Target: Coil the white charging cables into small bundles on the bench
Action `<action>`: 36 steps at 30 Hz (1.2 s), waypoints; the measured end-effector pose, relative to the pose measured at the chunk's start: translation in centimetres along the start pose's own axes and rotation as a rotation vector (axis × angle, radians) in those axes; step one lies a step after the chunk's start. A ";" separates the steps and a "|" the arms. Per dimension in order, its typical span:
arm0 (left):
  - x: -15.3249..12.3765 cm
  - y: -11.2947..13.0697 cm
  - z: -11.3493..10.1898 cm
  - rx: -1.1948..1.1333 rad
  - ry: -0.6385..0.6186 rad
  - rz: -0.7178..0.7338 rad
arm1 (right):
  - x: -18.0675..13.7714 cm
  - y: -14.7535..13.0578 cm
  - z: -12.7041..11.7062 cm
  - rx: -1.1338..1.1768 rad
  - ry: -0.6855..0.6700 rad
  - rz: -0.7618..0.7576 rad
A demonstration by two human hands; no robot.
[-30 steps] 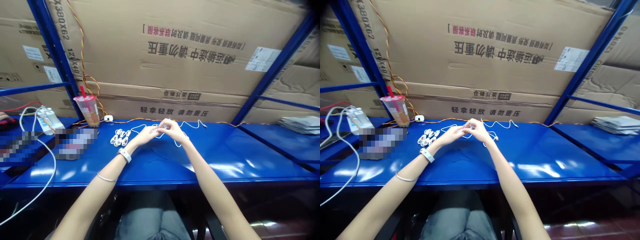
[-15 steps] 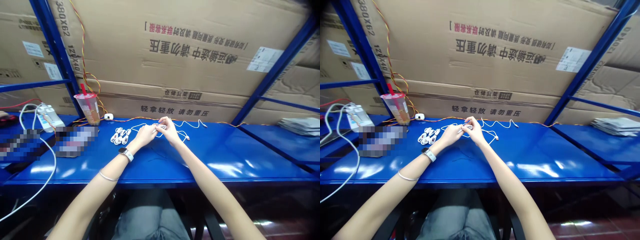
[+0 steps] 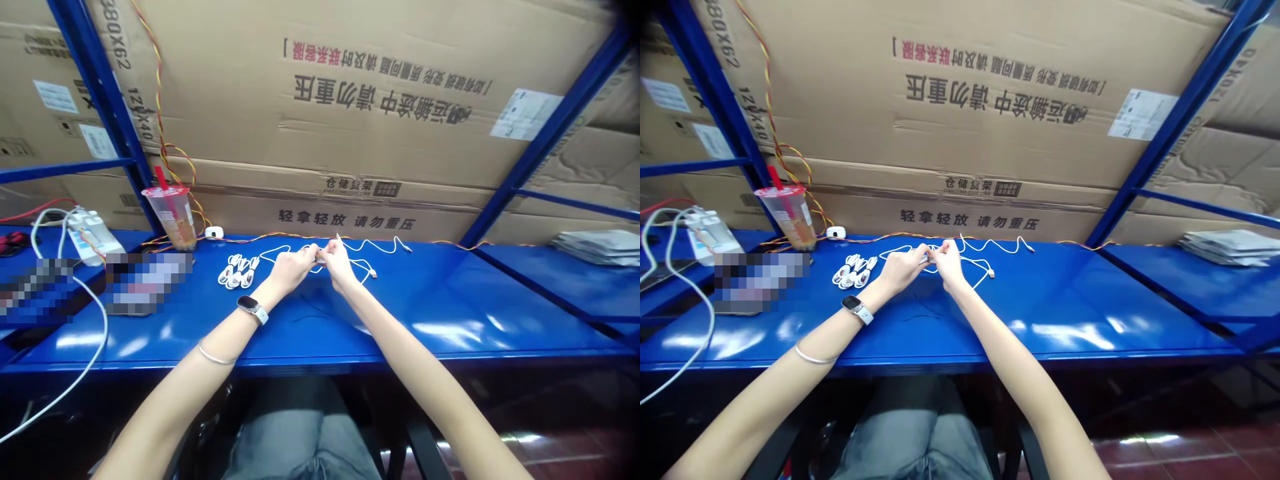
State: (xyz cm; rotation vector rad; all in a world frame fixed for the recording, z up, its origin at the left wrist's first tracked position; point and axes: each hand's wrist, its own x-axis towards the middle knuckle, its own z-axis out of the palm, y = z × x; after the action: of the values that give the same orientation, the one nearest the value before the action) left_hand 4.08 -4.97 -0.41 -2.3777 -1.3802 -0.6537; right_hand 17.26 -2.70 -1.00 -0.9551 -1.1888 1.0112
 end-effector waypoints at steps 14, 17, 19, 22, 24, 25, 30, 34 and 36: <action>-0.3 -0.2 1.2 0.103 0.048 0.255 | 0.2 -0.2 -1.2 0.026 -0.088 0.353; -0.4 -0.5 1.5 0.094 0.061 0.329 | 0.1 -0.6 -1.2 0.049 -0.141 0.376; -0.3 -0.6 1.7 0.072 0.073 0.324 | 0.1 -0.8 -1.2 0.060 -0.156 0.363; 0.0 -0.5 1.8 0.067 0.099 0.284 | 0.1 -1.0 -1.2 0.075 -0.148 0.308; 0.3 -0.2 1.7 0.075 0.110 0.260 | 0.1 -1.2 -1.2 0.084 -0.128 0.266; 0.4 0.0 1.5 0.074 0.114 0.243 | 0.1 -1.3 -1.2 0.087 -0.117 0.246; 0.6 0.7 0.6 0.002 0.171 0.158 | 0.1 -1.3 -0.7 0.085 -0.055 0.094; 0.7 1.2 -0.1 -0.010 0.212 0.069 | 0.3 -1.0 -0.5 -0.002 0.008 -0.072; 0.7 1.4 -0.3 0.018 0.218 0.038 | 0.3 -1.0 -0.5 -0.082 0.043 -0.168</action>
State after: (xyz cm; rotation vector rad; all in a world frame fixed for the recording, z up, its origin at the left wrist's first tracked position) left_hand 5.56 -5.26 0.19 -2.2359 -1.2403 -0.8570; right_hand 17.92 -2.76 -0.03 -0.9193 -1.2604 0.8100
